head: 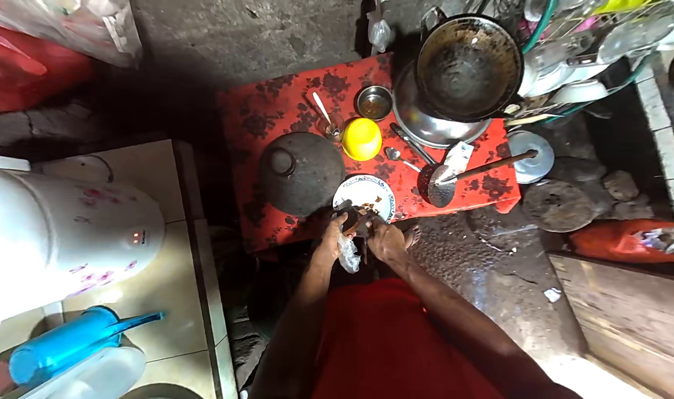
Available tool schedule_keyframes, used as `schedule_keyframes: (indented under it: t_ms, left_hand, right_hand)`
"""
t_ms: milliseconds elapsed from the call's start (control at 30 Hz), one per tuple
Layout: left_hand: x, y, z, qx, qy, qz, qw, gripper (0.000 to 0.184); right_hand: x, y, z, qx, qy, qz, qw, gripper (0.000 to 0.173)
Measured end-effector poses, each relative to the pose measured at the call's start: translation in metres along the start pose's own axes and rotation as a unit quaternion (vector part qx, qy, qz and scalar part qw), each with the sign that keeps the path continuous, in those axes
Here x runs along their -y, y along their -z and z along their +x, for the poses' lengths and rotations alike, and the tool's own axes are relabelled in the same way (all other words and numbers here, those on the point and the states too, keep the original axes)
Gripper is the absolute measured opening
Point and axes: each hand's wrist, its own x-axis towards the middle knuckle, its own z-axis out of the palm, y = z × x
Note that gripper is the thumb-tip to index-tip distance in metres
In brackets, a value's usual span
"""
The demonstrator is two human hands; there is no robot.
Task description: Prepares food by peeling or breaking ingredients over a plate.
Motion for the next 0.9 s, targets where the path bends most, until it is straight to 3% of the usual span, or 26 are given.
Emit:
schedule_keyframes:
  t_ms: [167,333,500,600,900]
  left_hand:
    - [0.000,0.008,0.001,-0.008,-0.001,-0.004,1.000,0.031]
    - [-0.005,0.002,-0.011,0.009,0.018,-0.009,1.000,0.031]
    - [-0.005,0.010,0.005,0.000,0.001,-0.014,1.000,0.033]
    - [-0.006,0.011,0.006,0.002,-0.004,-0.012,1.000,0.031]
    - [0.004,0.001,-0.007,0.030,0.025,-0.003,0.999,0.033]
  right_hand:
    - [0.010,-0.005,0.022,0.008,0.001,0.005,1.000,0.046]
    - [-0.010,-0.004,0.035,-0.023,-0.003,0.047,0.999,0.047]
    - [-0.001,0.015,-0.020,0.023,0.025,0.050,0.998,0.050]
    - [-0.005,0.008,-0.033,0.006,0.029,0.026,0.999,0.050]
    - [0.000,-0.002,0.025,0.014,-0.029,0.010,0.999,0.047]
